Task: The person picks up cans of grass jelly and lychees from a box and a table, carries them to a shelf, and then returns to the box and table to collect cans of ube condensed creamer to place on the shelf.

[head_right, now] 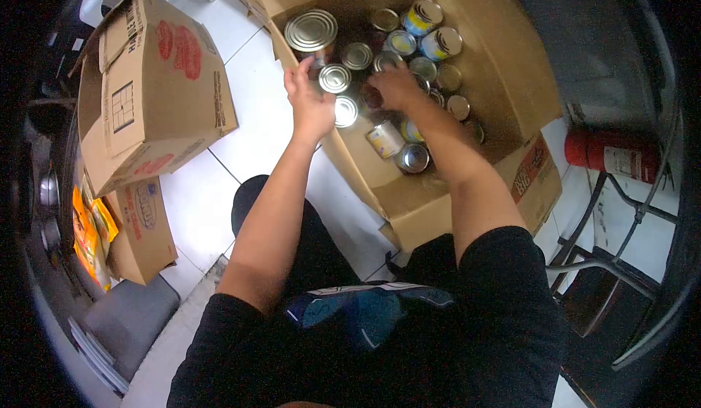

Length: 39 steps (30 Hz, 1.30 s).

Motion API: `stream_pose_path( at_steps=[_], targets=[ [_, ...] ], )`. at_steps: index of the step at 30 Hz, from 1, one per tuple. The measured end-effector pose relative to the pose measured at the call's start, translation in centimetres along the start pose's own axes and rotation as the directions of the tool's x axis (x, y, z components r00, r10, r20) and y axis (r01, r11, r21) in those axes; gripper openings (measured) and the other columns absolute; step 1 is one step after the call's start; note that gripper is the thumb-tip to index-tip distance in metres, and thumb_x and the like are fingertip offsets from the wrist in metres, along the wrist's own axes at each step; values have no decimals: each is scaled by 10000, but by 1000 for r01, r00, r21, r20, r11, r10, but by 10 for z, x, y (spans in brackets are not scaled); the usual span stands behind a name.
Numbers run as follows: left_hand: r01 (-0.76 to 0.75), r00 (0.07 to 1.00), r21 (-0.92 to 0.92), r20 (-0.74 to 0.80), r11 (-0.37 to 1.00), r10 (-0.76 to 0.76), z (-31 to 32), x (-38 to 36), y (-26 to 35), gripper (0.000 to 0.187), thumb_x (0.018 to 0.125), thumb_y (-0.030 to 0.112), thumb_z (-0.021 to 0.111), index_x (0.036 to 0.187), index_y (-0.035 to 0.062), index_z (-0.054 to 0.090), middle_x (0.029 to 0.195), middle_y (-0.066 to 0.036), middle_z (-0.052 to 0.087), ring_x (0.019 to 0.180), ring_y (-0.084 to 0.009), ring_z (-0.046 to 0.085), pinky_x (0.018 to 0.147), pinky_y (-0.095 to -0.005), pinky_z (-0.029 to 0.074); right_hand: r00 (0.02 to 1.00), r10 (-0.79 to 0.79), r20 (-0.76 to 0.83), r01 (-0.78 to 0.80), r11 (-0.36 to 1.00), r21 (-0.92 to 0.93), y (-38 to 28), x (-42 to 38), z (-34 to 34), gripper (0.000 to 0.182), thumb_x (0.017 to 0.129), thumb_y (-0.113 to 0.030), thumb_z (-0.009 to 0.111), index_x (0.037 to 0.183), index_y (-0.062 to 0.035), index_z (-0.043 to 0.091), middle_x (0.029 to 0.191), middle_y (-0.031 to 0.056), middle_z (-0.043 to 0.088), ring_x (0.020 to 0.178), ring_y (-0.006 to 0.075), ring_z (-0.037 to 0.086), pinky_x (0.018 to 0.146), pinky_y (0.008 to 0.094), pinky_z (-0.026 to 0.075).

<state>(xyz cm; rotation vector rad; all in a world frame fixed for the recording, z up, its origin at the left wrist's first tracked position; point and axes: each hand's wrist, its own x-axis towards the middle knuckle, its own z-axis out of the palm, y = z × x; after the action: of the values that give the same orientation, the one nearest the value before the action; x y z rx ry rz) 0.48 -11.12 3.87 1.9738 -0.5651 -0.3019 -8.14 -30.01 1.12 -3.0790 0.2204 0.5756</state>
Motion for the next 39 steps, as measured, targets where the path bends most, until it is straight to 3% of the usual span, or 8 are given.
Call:
stream_pose_path(
  at_steps=[5,12,15,22,31,34,37,39],
  targets=[
    [46,999,-29,15,999,-45,-4,-2,4,754,680,8,610,1374,153,353,1446,-327,108,1356,-468,155,1118,-455,183,949,271,-159,-221,936,275,22,-37,16,765,598,-114,766,1290,-130,438,1231,161,491,1100,323,527,863,478,456],
    [48,998,36,-29,998,-47,4,0,2,748,680,32,622,1366,179,362,1447,-313,135,1338,-467,210,1109,-459,200,856,385,344,-388,38,921,59,-78,-5,871,544,-47,792,1297,-88,356,1055,91,541,956,225,550,853,366,472],
    [51,999,41,-15,998,-50,3,-1,4,737,690,33,620,1362,176,352,1440,-312,140,1338,-465,203,1104,-461,208,999,-1,-35,34,266,963,30,-91,10,775,568,-90,780,1244,-90,401,1021,79,538,932,194,544,795,332,467],
    [69,998,69,0,995,-70,-1,-2,8,722,706,23,620,1355,175,340,1429,-309,145,1342,-458,183,1102,-462,219,913,-161,375,49,956,290,-102,-104,13,611,659,-139,745,1208,-171,478,1086,207,519,992,393,582,812,459,490],
    [90,996,98,-9,991,-90,-1,-1,5,765,673,69,662,1359,216,357,1456,-301,148,1323,-464,255,1097,-458,233,980,197,-6,-197,980,-11,1,-120,25,742,567,-107,808,1226,-191,479,1241,134,455,1124,299,489,877,444,444],
    [79,997,91,-13,993,-79,0,1,7,764,672,80,666,1357,218,358,1453,-300,157,1316,-469,264,1093,-454,242,994,75,77,-103,460,882,84,-126,89,710,610,-92,793,1231,-151,456,1201,105,490,1048,241,540,839,387,475],
    [78,997,76,-10,994,-78,0,-1,3,764,671,80,666,1356,221,358,1452,-299,159,1306,-479,269,1090,-459,247,801,475,364,-501,200,842,70,-136,24,592,669,-129,736,1192,-92,461,1073,69,567,1003,229,559,869,397,480],
    [84,997,66,-8,994,-83,0,-1,4,757,676,62,663,1352,214,357,1445,-300,155,1312,-478,250,1091,-462,245,869,492,58,-209,260,943,103,-130,76,592,667,-127,733,1192,-69,467,1070,96,578,976,258,582,847,398,487]
  ],
)
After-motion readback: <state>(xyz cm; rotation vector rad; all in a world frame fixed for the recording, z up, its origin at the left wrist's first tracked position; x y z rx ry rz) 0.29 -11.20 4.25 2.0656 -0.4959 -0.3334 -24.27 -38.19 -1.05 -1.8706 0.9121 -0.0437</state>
